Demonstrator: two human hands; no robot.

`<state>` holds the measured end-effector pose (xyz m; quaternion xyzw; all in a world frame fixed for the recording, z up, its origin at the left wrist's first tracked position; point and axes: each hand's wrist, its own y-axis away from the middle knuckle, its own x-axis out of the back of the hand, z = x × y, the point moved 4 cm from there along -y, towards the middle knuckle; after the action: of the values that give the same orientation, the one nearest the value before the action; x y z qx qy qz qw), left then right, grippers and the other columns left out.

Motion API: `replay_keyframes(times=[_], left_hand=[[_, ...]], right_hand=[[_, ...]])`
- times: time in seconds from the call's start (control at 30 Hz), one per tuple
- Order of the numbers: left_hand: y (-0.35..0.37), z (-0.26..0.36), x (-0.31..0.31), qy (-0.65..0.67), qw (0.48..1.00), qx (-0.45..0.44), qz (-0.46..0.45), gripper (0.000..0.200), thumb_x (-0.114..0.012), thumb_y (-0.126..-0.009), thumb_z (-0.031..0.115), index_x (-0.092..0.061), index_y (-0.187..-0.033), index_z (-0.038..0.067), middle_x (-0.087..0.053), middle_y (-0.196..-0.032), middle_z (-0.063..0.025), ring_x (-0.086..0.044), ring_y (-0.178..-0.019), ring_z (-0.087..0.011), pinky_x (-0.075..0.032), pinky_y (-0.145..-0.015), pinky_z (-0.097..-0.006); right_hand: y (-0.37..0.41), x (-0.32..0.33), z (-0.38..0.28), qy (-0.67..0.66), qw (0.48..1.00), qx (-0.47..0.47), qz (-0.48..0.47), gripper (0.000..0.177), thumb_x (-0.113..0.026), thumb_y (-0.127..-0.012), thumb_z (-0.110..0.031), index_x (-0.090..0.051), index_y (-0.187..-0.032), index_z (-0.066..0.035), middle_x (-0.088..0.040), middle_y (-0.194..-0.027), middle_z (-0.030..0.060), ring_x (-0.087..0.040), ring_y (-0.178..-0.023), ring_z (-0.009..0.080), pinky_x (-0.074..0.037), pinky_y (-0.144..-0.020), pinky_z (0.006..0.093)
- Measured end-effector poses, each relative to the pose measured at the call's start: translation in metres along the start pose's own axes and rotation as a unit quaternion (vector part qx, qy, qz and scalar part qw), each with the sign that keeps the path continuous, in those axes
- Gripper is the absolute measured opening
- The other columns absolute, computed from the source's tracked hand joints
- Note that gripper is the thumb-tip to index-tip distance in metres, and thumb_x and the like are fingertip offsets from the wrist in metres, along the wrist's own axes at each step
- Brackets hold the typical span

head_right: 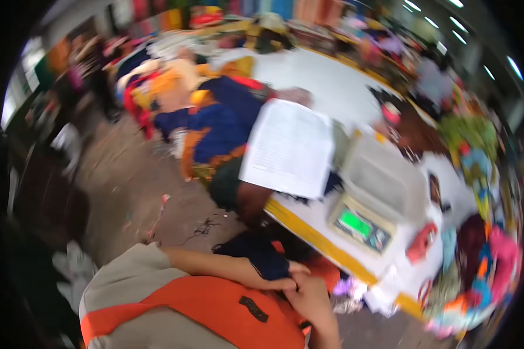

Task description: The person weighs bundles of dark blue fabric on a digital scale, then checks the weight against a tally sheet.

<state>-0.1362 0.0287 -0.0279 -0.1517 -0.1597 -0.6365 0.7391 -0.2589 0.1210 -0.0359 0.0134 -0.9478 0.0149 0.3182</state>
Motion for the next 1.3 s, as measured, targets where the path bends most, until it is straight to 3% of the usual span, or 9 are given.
replay_keyframes(times=[0.1,0.2,0.27,0.37,0.53,0.63,0.97,1.23,1.3], left_hand=[[-0.018,0.017,-0.001,-0.041,0.999,0.012,-0.019,0.025,-0.053,-0.099,0.022,-0.057,-0.116,0.004,-0.066,-0.099,-0.0157,-0.067,-0.086,-0.0255,-0.052,-0.074,-0.0361],[-0.017,0.003,-0.015,0.101,0.995,0.003,-0.021,0.042,-0.054,-0.099,0.009,-0.051,-0.140,0.008,-0.065,-0.093,-0.0066,-0.063,-0.078,-0.0138,-0.052,-0.071,-0.0275],[-0.014,-0.009,-0.021,0.105,0.991,0.059,-0.053,0.039,-0.053,-0.099,0.005,-0.054,-0.138,0.008,-0.064,-0.094,-0.0053,-0.061,-0.077,-0.0107,-0.052,-0.071,-0.0262],[-0.008,-0.010,-0.026,0.126,0.988,0.068,-0.062,0.039,-0.052,-0.098,0.002,-0.056,-0.136,0.009,-0.060,-0.085,-0.0027,-0.057,-0.069,-0.0089,-0.049,-0.067,-0.0243],[-0.004,-0.026,-0.033,0.101,0.989,0.055,-0.098,0.039,-0.053,-0.098,-0.001,-0.057,-0.135,0.009,-0.058,-0.081,-0.0007,-0.056,-0.068,-0.0079,-0.047,-0.066,-0.0228],[-0.004,-0.027,-0.033,0.122,0.987,0.060,-0.090,0.038,-0.053,-0.097,-0.001,-0.058,-0.134,0.009,-0.057,-0.080,-0.0002,-0.056,-0.067,-0.0072,-0.046,-0.065,-0.0220],[-0.006,-0.033,-0.033,0.156,0.981,0.094,-0.064,0.034,-0.054,-0.099,0.001,-0.058,-0.132,0.007,-0.056,-0.081,0.0012,-0.053,-0.070,-0.0049,-0.045,-0.064,-0.0200],[-0.009,-0.027,-0.040,0.219,0.958,0.160,-0.091,0.031,-0.051,-0.103,0.009,-0.056,-0.133,0.008,-0.055,-0.082,0.0019,-0.050,-0.069,-0.0037,-0.042,-0.062,-0.0187],[-0.007,-0.035,-0.042,0.233,0.960,0.137,-0.080,0.031,-0.050,-0.102,0.009,-0.056,-0.133,0.007,-0.057,-0.083,0.0015,-0.051,-0.069,-0.0038,-0.043,-0.061,-0.0192]], right_hand=[[0.016,0.017,0.012,-0.039,0.997,-0.058,0.013,0.024,-0.072,-0.087,-0.026,-0.069,-0.090,-0.003,-0.065,-0.078,0.0208,-0.066,-0.071,0.0375,-0.050,-0.060,0.0390],[0.041,0.024,0.038,-0.169,0.980,-0.086,0.069,0.024,-0.071,-0.092,-0.024,-0.065,-0.090,-0.001,-0.061,-0.073,0.0073,-0.057,-0.067,0.0110,-0.047,-0.063,0.0305],[0.062,0.029,0.059,-0.285,0.932,-0.201,0.097,0.016,-0.069,-0.095,-0.018,-0.065,-0.092,-0.003,-0.061,-0.078,0.0004,-0.056,-0.074,0.0082,-0.047,-0.067,0.0265],[0.097,0.062,0.090,-0.025,0.938,-0.170,0.301,0.014,-0.073,-0.085,-0.010,-0.067,-0.095,-0.003,-0.067,-0.090,0.0107,-0.066,-0.087,0.0271,-0.051,-0.078,0.0343],[0.139,0.138,0.147,0.172,0.837,-0.199,0.480,0.018,-0.070,-0.081,-0.001,-0.069,-0.098,-0.001,-0.068,-0.101,0.0160,-0.065,-0.098,0.0337,-0.050,-0.086,0.0375],[0.127,0.165,0.166,0.205,0.871,-0.126,0.429,0.026,-0.073,-0.079,-0.002,-0.069,-0.105,-0.002,-0.069,-0.106,0.0139,-0.063,-0.102,0.0343,-0.050,-0.087,0.0392],[0.102,0.176,0.217,0.193,0.879,-0.174,0.399,0.032,-0.081,-0.073,-0.006,-0.071,-0.103,-0.007,-0.070,-0.102,0.0084,-0.063,-0.090,0.0246,-0.052,-0.081,0.0358],[0.107,0.172,0.223,0.188,0.852,-0.124,0.473,0.016,-0.079,-0.073,-0.005,-0.072,-0.087,-0.006,-0.073,-0.091,0.0079,-0.066,-0.078,0.0241,-0.055,-0.073,0.0355],[0.109,0.176,0.230,0.158,0.867,-0.173,0.439,0.011,-0.075,-0.077,-0.005,-0.071,-0.087,-0.003,-0.072,-0.101,0.0081,-0.066,-0.093,0.0228,-0.055,-0.080,0.0331]])
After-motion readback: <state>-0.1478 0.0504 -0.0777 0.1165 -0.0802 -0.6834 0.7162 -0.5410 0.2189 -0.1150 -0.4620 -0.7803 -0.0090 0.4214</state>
